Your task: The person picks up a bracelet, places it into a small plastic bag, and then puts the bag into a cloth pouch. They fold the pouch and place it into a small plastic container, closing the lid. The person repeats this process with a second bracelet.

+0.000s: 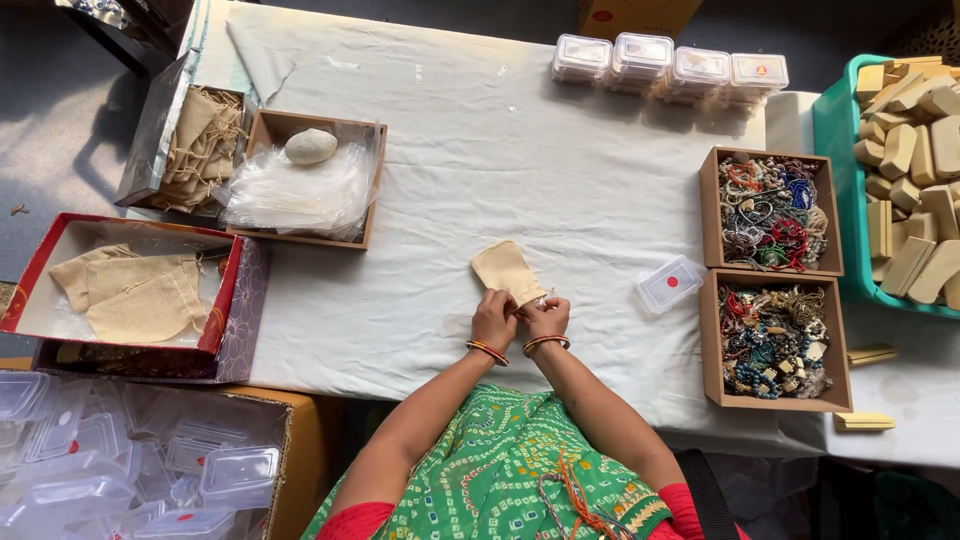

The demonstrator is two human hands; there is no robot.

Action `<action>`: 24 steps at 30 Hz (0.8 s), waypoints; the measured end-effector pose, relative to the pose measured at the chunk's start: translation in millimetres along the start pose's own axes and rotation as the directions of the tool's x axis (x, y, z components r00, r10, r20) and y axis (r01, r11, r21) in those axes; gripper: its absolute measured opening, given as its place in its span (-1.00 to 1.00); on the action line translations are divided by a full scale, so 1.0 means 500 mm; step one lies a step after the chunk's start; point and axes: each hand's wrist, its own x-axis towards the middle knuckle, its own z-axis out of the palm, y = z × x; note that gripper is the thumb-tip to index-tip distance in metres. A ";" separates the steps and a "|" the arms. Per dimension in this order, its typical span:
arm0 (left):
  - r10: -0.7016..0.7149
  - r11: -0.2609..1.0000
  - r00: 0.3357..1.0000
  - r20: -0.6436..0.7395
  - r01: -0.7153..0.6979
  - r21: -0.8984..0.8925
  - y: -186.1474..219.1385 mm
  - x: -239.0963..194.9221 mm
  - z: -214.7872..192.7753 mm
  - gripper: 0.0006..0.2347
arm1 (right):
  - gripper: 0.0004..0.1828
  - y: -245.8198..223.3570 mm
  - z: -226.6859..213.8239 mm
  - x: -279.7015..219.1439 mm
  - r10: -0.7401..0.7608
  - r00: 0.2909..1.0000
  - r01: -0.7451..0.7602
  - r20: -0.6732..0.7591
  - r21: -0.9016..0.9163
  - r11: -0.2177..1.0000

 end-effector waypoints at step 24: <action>-0.290 0.954 0.957 -0.025 0.287 -0.088 -0.100 0.012 -0.041 -0.85 | -0.54 -0.141 0.072 -0.029 -0.460 0.216 0.809 0.861 -0.422 -0.410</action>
